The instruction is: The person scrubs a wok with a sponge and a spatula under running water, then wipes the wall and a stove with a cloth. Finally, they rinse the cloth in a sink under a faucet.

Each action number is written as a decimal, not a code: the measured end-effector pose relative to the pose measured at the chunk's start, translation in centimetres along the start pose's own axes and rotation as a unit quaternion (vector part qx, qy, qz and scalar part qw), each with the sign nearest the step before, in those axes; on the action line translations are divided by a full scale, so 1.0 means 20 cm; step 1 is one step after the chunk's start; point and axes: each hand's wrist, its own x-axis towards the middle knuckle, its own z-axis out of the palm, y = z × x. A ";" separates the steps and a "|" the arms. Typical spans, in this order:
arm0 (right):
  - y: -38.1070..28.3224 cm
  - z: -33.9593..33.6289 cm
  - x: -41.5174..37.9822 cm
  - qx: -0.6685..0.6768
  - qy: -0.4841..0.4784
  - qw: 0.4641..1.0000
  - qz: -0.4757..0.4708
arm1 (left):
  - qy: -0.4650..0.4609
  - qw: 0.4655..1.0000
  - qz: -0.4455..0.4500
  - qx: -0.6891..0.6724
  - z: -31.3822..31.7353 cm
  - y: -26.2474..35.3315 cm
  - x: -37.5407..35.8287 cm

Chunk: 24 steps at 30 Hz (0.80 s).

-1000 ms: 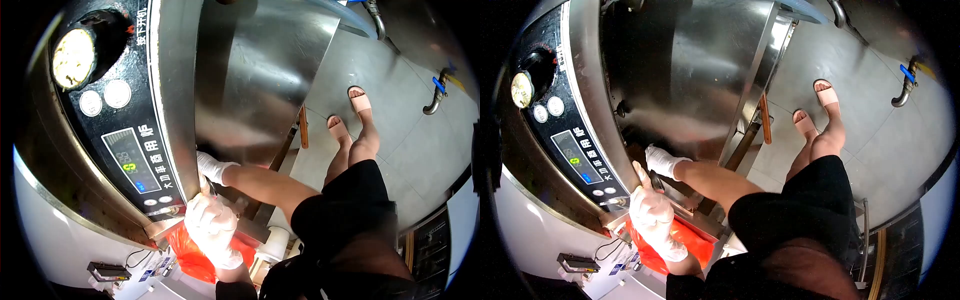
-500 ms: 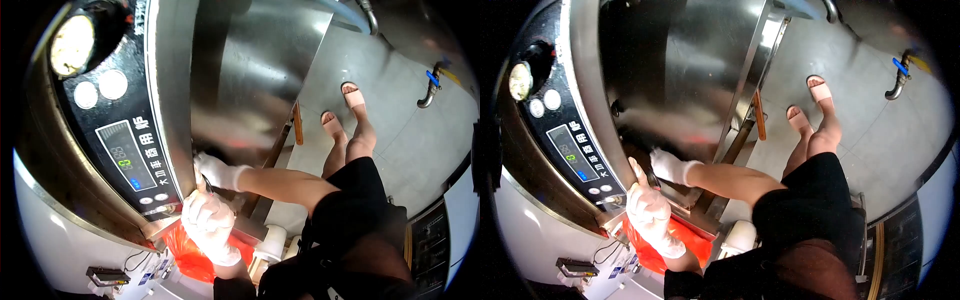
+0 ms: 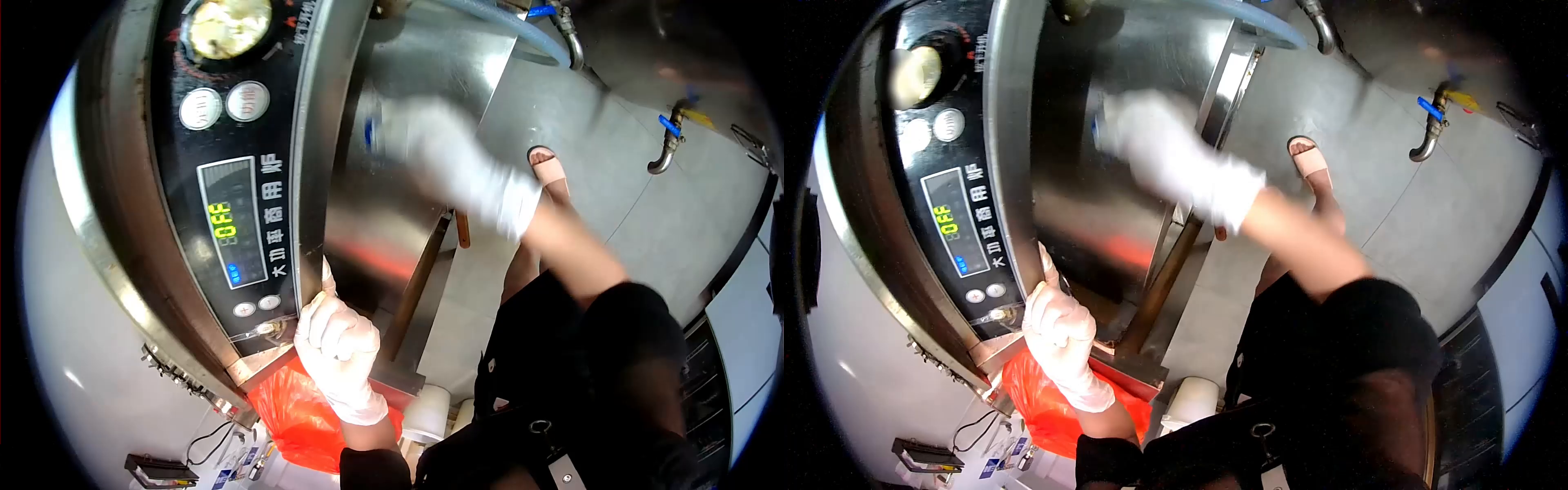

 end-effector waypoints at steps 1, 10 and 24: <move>-0.07 0.13 -0.21 0.167 -0.051 0.985 -0.010 | -0.004 1.000 0.001 0.009 -0.01 0.01 0.00; 0.03 0.06 0.23 0.049 0.001 0.999 0.008 | -0.004 1.000 0.007 0.013 0.01 -0.03 0.02; -0.39 -0.27 -0.40 0.348 -0.252 0.888 0.166 | -0.035 0.999 -0.020 -0.007 -0.20 0.02 0.16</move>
